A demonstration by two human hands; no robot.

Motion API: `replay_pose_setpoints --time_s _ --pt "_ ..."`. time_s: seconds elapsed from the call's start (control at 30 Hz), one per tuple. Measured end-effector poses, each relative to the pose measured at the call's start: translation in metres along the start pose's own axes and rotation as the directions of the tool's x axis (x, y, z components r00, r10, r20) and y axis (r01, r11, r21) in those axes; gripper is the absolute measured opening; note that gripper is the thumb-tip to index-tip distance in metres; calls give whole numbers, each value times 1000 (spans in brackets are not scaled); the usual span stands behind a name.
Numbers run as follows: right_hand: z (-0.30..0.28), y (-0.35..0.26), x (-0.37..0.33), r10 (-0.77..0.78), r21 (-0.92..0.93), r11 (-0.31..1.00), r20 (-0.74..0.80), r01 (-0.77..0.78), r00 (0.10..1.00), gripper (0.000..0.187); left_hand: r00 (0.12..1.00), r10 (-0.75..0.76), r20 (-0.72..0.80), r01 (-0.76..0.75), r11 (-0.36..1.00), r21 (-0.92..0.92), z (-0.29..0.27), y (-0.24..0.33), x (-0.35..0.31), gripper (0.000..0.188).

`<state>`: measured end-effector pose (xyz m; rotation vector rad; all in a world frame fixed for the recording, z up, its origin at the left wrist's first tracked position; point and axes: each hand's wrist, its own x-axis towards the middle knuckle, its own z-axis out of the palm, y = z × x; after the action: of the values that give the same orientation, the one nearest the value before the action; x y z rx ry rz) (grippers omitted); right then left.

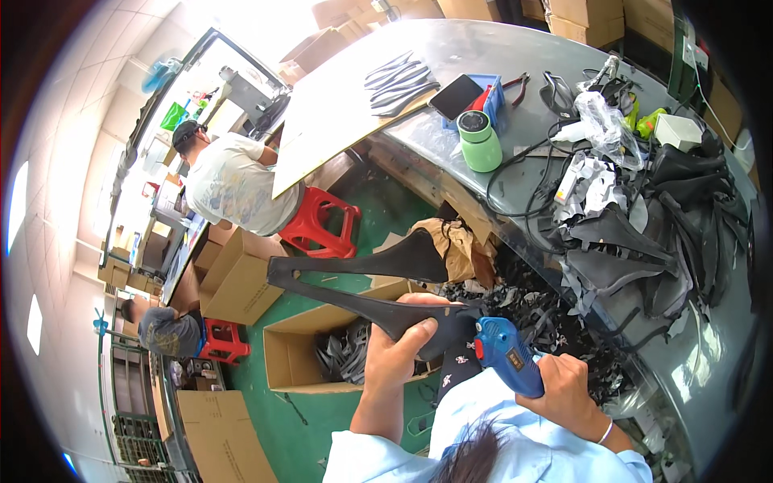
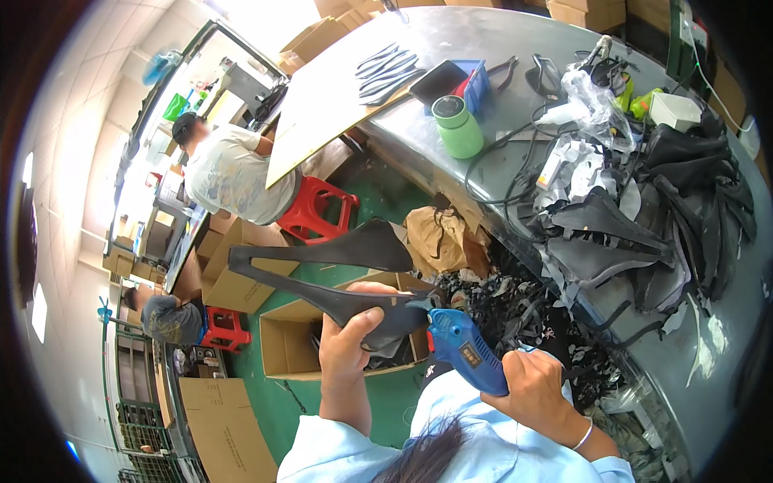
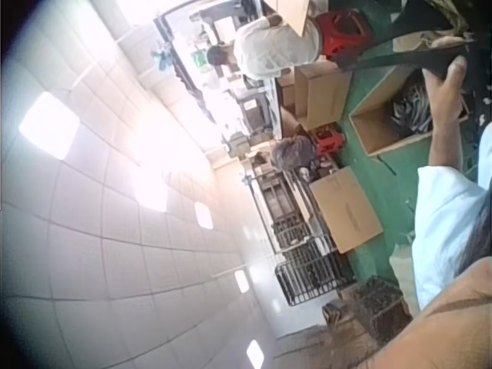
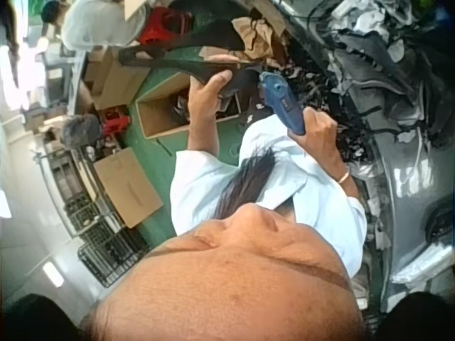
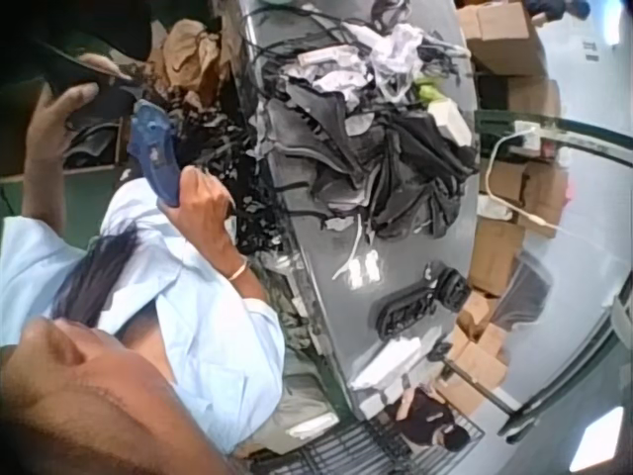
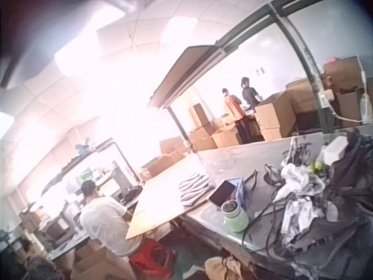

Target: The person uses a blue handheld electric trimmer to cut and shape a black flexible material, likely fabric or synthetic leather. They hold the material with one hand and guide the tool along the edges with the other, repeatedly trimming the piece and discarding the cut-off strips onto the table.

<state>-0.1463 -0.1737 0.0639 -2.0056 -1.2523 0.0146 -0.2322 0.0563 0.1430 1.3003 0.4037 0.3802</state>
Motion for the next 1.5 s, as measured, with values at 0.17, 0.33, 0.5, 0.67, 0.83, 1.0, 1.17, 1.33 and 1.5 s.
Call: replay_pose_setpoints --time_s 0.17,0.33,0.5,0.67,0.83,1.0,1.17,1.33,1.5 --pt "5 -3 3 -17 65 998 3 17 1000 41 989 -73 -132 87 991 106 7 -11 -5 24" --pt "3 6 2 134 93 987 -31 -131 990 38 929 -101 -355 86 995 -56 -49 -55 3 24" --pt "7 21 -7 420 230 870 118 -436 900 42 671 -180 -719 -50 957 -285 -156 -133 -5 22" --pt "15 23 -9 407 236 866 181 -441 895 45 414 -196 -889 -264 909 -324 -239 -237 -25 27" --pt "17 20 -6 382 240 873 208 -425 901 45 299 -753 -587 65 629 -774 -276 -343 -78 31" --pt "11 22 -13 398 148 896 154 -419 904 44 559 -614 -558 392 788 -474 -182 -317 -22 15" --pt "14 20 -10 112 204 974 -72 -96 991 35 959 -179 -219 178 984 -26 -36 -193 65 19" --pt "10 24 -17 38 190 982 -194 0 980 34 951 143 274 -249 879 407 101 -139 142 23" --pt "7 30 -25 17 231 972 -259 45 966 35 770 380 512 -636 399 661 181 -149 174 48"
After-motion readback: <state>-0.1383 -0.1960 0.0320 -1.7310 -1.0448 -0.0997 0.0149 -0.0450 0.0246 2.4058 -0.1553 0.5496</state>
